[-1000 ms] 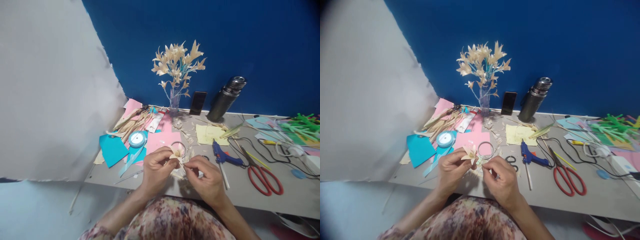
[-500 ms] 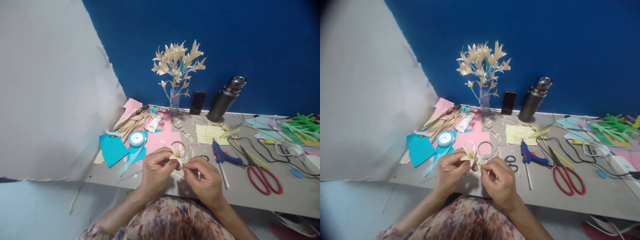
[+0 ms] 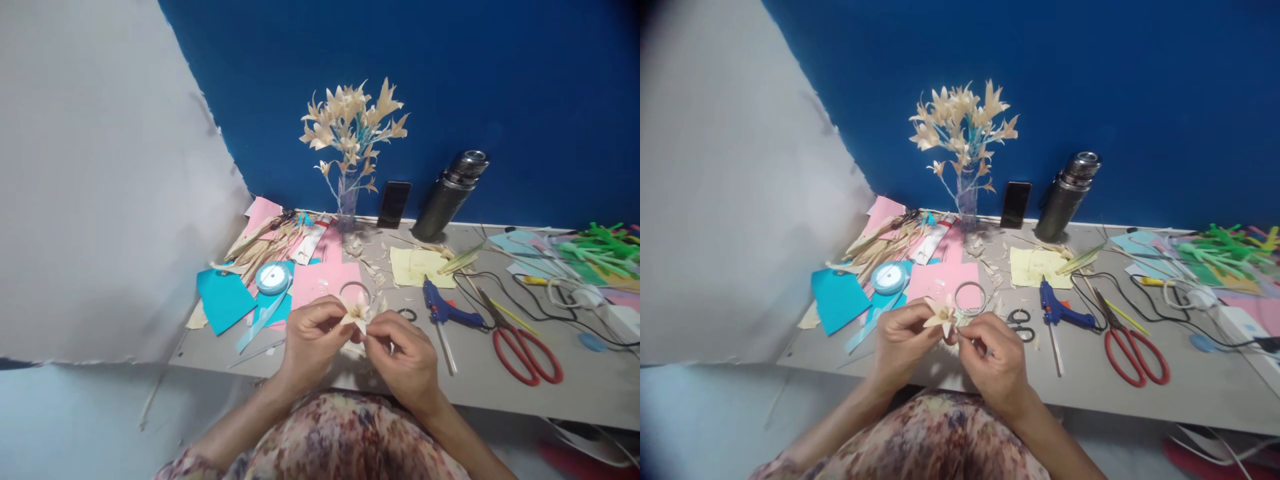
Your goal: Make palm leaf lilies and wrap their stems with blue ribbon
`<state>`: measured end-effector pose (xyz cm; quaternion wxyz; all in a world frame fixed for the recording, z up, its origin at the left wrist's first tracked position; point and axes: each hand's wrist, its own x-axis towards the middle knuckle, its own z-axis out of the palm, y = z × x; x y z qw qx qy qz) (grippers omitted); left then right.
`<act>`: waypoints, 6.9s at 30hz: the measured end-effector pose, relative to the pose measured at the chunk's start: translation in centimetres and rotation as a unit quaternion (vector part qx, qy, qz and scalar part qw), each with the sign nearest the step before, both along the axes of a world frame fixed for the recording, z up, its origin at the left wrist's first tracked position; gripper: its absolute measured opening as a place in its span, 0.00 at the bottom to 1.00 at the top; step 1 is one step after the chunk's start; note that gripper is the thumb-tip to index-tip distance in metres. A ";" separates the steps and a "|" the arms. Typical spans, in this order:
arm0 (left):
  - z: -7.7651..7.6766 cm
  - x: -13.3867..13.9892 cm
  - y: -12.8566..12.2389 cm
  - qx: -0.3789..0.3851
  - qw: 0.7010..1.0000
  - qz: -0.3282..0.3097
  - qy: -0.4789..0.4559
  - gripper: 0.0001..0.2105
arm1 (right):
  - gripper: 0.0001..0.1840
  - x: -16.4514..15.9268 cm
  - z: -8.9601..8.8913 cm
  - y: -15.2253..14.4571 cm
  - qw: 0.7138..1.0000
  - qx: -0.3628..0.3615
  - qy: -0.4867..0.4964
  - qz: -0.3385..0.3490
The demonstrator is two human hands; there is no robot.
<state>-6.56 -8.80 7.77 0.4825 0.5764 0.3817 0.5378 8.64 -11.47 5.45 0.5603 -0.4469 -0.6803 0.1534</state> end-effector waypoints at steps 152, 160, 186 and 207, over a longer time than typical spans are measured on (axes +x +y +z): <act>-0.7 1.0 0.7 0.017 0.999 0.028 0.013 0.11 | 0.08 0.8 -2.3 1.7 0.997 -0.043 0.039 0.055; -1.4 1.2 0.6 0.055 0.996 0.061 0.017 0.13 | 0.06 0.1 -2.3 1.6 0.991 -0.095 0.075 0.049; -0.5 1.7 0.2 -0.053 0.994 0.050 -0.087 0.10 | 0.10 0.7 -2.5 1.2 0.996 -0.034 0.063 0.060; -1.2 1.7 0.4 -0.019 0.998 0.030 -0.042 0.13 | 0.07 0.8 -1.4 0.7 0.996 -0.063 0.042 0.040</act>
